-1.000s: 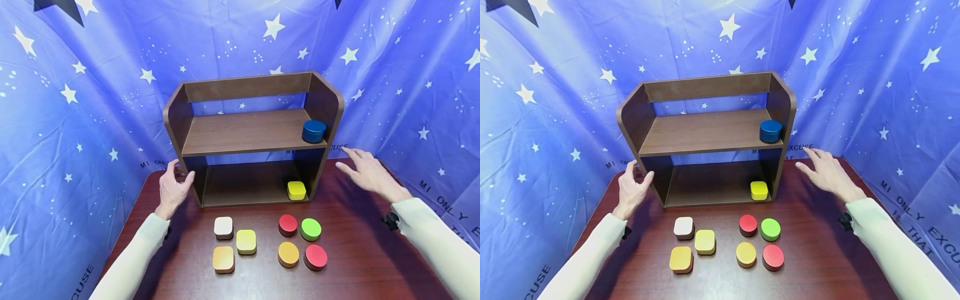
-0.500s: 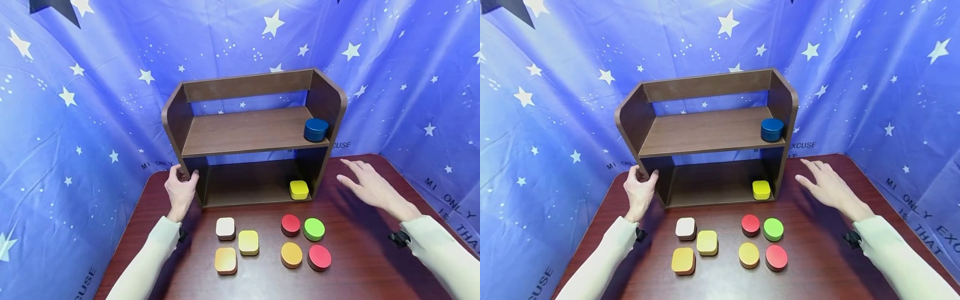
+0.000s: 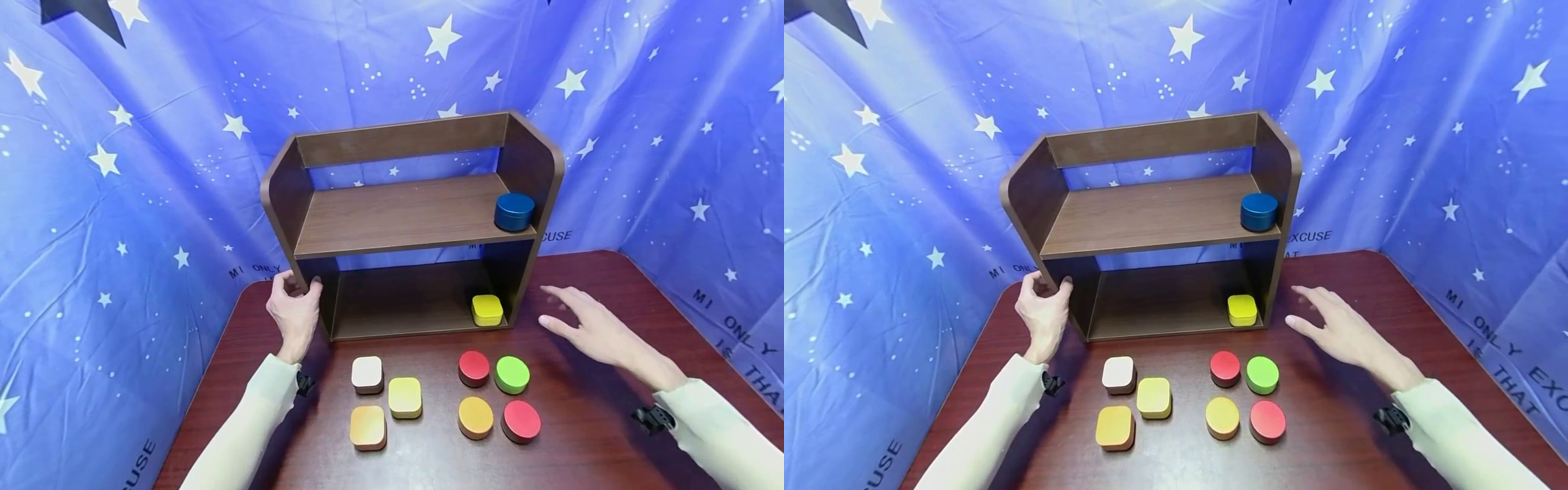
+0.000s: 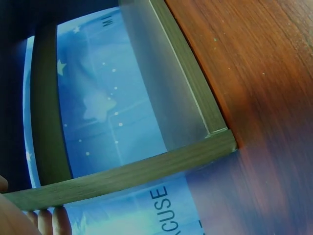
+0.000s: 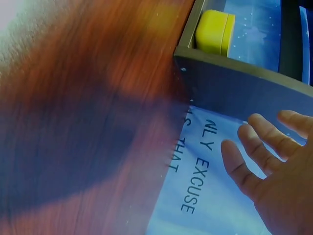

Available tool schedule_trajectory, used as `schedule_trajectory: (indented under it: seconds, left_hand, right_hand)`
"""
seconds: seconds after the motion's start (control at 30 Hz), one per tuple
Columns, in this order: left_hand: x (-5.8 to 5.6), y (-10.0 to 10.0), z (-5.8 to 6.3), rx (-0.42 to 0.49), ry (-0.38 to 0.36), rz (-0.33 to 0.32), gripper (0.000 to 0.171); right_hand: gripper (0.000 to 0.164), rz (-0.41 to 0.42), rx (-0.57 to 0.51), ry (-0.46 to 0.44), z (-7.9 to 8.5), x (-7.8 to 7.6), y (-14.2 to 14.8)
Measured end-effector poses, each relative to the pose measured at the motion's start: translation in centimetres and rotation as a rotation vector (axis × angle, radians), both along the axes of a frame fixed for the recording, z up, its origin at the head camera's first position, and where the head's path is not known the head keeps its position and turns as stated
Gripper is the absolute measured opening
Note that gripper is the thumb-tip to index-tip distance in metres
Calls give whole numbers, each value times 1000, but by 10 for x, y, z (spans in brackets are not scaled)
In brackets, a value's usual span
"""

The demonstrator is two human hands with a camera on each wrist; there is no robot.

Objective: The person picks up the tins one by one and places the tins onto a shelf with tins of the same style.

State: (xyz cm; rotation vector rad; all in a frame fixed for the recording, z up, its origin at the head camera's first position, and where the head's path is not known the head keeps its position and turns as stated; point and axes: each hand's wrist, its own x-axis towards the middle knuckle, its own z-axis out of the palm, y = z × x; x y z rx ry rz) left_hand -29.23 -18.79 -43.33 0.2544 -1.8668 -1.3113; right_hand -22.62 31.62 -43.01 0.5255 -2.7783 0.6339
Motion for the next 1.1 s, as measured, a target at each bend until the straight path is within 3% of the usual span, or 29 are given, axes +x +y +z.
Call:
schedule_trajectory:
  seconds: [0.2, 0.47, 0.9, 1.1]
  left_hand:
    - [1, 1, 4, 13, 61, 16, 33]
    - [-2, 4, 6, 18, 83, 37, 30]
    - [-6, 1, 4, 43, 118, 8, 20]
    - [-3, 3, 9, 54, 109, -5, 22]
  right_hand:
    - [57, -2, -3, -17, -6, 6, -3]
    - [62, 13, 10, 5, -21, 13, -5]
    - [72, 147, -76, -76, -43, 21, -10]
    - [71, 235, -159, -76, -50, 22, -14]
